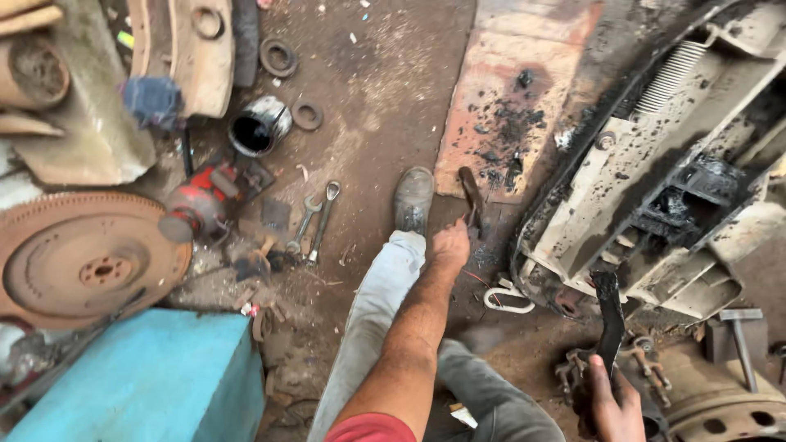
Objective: The person scrapes a long metal part with a scraper, then retrieves a smaller metal part from a vehicle chassis and scrapes it on a cardboard sheet. The person uses a cloth to wipe the scraped parts.
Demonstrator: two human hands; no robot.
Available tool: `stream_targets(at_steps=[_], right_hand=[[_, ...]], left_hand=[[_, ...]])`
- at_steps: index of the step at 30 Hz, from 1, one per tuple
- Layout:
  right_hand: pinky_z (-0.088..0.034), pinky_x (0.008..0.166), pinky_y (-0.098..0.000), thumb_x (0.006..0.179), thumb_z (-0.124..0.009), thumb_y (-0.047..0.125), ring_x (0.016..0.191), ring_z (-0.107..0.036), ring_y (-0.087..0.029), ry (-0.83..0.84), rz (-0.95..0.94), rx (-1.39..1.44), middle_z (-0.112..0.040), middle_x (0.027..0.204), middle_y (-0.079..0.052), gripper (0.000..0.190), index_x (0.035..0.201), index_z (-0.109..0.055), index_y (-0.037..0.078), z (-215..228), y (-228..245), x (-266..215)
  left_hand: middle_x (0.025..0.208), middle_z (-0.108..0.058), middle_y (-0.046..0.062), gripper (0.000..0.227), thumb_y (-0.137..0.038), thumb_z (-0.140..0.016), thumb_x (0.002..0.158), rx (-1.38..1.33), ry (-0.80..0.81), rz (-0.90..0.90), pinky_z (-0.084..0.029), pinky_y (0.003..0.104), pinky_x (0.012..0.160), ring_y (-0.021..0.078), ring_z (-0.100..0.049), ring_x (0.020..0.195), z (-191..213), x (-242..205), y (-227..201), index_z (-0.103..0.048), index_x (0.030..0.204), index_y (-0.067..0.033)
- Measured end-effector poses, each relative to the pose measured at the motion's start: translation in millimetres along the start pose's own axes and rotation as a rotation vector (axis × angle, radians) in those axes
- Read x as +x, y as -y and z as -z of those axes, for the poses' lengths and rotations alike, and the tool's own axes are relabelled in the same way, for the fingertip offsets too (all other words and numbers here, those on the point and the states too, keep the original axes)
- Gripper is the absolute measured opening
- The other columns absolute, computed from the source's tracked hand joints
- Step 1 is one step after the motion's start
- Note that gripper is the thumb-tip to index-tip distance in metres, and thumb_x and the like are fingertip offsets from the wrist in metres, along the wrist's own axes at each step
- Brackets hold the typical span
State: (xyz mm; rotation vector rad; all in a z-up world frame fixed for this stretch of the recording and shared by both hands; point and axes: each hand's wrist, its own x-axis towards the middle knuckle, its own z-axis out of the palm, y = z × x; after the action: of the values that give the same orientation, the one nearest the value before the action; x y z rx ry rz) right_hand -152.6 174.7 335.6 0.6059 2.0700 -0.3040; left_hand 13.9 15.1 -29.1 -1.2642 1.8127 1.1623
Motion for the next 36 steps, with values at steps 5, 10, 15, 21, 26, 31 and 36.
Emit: stream_targets(at_steps=[5,10,15,21,26,31,36], right_hand=[[-0.041,0.041,-0.0304,0.103,-0.038,0.048,0.047,-0.056,-0.016,-0.003,-0.067,0.164,-0.061,0.062,-0.004,0.050,0.096,-0.066,0.007,-45.3,20.0,-24.8],[-0.029,0.037,-0.0288,0.108,-0.036,0.050,0.043,-0.041,-0.011,0.219,0.126,0.453,-0.042,0.057,0.002,0.057,0.077,-0.052,0.006,-95.9,9.1,10.7],[-0.028,0.039,-0.0270,0.111,-0.037,0.049,0.046,-0.037,-0.008,0.200,0.159,0.709,-0.040,0.060,0.004,0.055,0.080,-0.053,0.007,-118.5,-61.2,26.8],[-0.029,0.037,-0.0285,0.107,-0.040,0.050,0.043,-0.041,-0.009,0.094,-0.014,0.800,-0.046,0.057,0.002,0.057,0.083,-0.061,0.003,-105.3,-153.6,-2.5],[-0.032,0.037,-0.0282,0.109,-0.038,0.051,0.043,-0.045,-0.011,0.010,0.003,0.763,-0.049,0.057,0.000,0.063,0.083,-0.063,-0.001,-84.3,-203.2,-16.5],[-0.030,0.036,-0.0293,0.109,-0.040,0.052,0.043,-0.046,-0.013,-0.031,-0.076,0.825,-0.047,0.058,-0.002,0.060,0.085,-0.058,0.000,-74.8,-228.3,-41.2],[-0.029,0.035,-0.0296,0.110,-0.039,0.055,0.042,-0.044,-0.013,-0.072,-0.272,0.869,-0.049,0.059,-0.003,0.061,0.086,-0.059,0.002,-108.9,-217.0,-57.6]], left_hand=[[0.116,-0.071,0.019,0.022,-0.015,-0.050,0.101,0.099,0.046,-0.008,-0.058,0.051,0.086,0.0360,-0.072,0.104,-7.2,-8.5,22.6,-0.059,0.119,-0.0069],[0.105,-0.071,0.024,0.040,-0.016,-0.068,0.082,0.184,0.119,-0.233,-0.057,0.052,0.087,0.0428,-0.070,0.100,34.8,5.6,5.7,-0.055,0.117,-0.0029],[0.105,-0.073,0.023,0.036,-0.026,-0.067,0.087,0.233,0.127,-0.291,-0.053,0.055,0.085,0.0421,-0.069,0.100,48.8,21.7,-15.1,-0.058,0.117,-0.0089],[0.113,-0.071,0.025,0.041,-0.037,-0.064,0.095,0.427,0.090,-0.254,-0.051,0.055,0.092,0.0430,-0.067,0.109,51.7,19.3,-34.4,-0.058,0.121,-0.0055],[0.116,-0.071,0.024,0.045,-0.036,-0.064,0.095,0.545,0.091,-0.216,-0.051,0.054,0.095,0.0421,-0.067,0.112,43.9,13.5,-41.9,-0.055,0.126,-0.0047],[0.119,-0.069,0.023,0.044,-0.036,-0.065,0.093,0.545,0.072,-0.187,-0.051,0.053,0.096,0.0407,-0.065,0.115,51.2,19.4,-47.5,-0.057,0.125,-0.0073],[0.118,-0.071,0.023,0.041,-0.037,-0.063,0.095,0.575,0.142,-0.275,-0.052,0.052,0.096,0.0407,-0.067,0.112,57.3,34.2,-36.9,-0.062,0.121,-0.0059]])
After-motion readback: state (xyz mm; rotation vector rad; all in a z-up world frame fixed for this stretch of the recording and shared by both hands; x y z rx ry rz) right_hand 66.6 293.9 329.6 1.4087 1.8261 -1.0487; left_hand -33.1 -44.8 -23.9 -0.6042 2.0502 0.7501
